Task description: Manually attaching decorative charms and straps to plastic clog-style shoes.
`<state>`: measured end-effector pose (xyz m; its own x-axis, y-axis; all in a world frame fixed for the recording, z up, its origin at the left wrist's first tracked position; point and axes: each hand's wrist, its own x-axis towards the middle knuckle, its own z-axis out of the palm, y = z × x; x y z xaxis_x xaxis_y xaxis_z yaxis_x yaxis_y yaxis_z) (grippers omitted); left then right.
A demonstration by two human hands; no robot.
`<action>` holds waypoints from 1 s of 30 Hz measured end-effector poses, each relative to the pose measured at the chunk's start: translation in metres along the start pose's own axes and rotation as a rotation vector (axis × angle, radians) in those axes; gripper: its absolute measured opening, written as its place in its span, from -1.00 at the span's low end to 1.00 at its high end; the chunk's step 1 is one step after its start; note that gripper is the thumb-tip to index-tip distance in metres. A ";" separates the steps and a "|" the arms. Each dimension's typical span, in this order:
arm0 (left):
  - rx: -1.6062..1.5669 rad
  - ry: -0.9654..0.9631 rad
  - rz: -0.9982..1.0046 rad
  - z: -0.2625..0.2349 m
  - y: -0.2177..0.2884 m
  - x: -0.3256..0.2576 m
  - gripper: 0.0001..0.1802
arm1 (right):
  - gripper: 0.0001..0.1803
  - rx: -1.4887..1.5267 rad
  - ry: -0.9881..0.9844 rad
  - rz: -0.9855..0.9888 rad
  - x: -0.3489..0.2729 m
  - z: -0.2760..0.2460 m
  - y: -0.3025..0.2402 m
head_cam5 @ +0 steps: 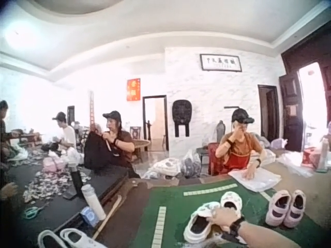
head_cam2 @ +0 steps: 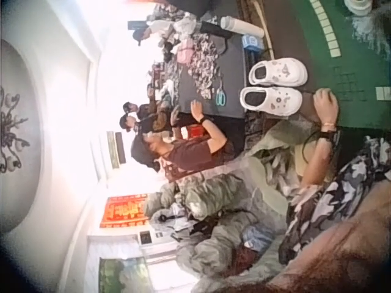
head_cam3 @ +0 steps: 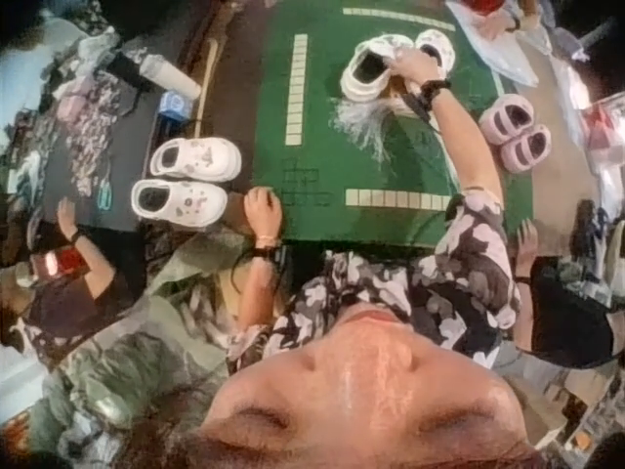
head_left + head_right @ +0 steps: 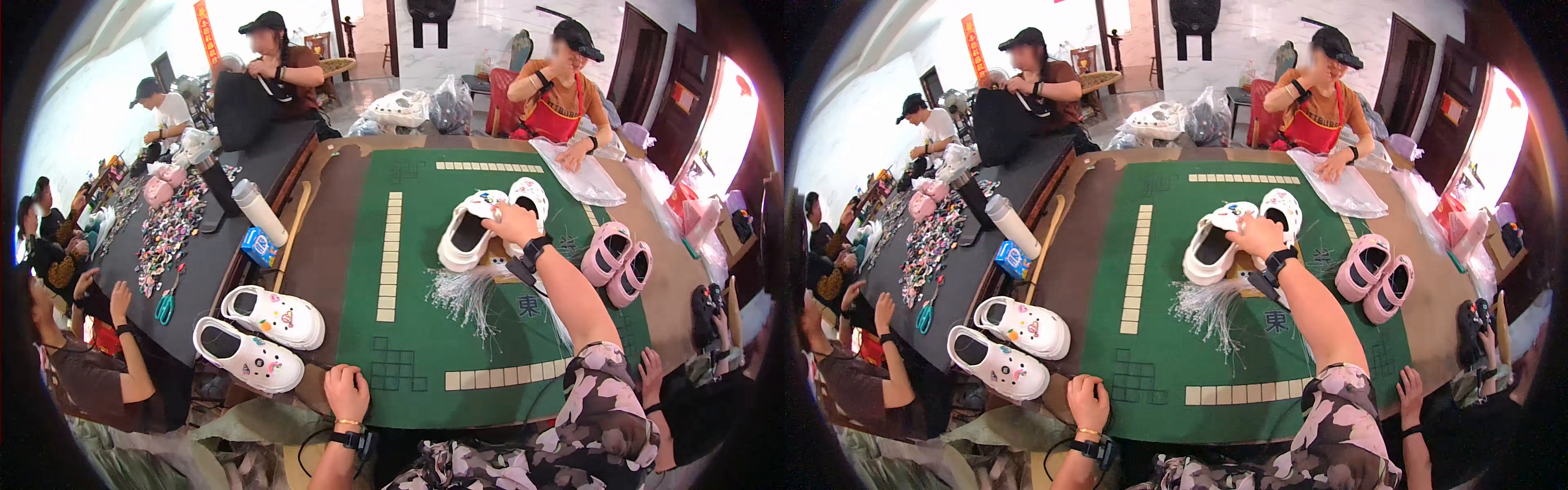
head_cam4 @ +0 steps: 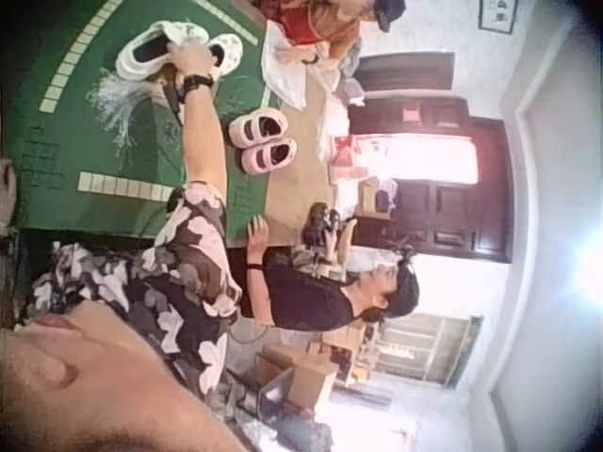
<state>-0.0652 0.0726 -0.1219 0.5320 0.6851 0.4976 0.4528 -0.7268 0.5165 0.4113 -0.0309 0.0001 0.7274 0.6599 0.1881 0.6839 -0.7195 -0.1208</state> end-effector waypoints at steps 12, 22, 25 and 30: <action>-0.068 0.085 0.019 -0.002 0.003 -0.004 -0.91 | -0.84 -0.011 0.444 -0.247 -0.019 -0.096 -0.011; -0.625 0.049 -0.031 -0.042 0.082 -0.002 -0.52 | -0.92 0.144 0.296 -0.840 -0.198 -0.079 -0.142; -0.489 -0.152 0.054 -0.045 0.101 -0.006 -0.24 | -0.89 0.173 0.007 -0.817 -0.234 -0.017 -0.135; -0.292 -0.218 0.155 -0.033 0.102 -0.025 -0.21 | -0.76 0.115 -0.028 -0.807 -0.246 -0.034 -0.123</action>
<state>-0.0555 -0.0166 -0.0590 0.7320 0.5190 0.4414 0.1493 -0.7543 0.6393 0.1457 -0.1121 0.0020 0.0084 0.9717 0.2360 0.9983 0.0054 -0.0576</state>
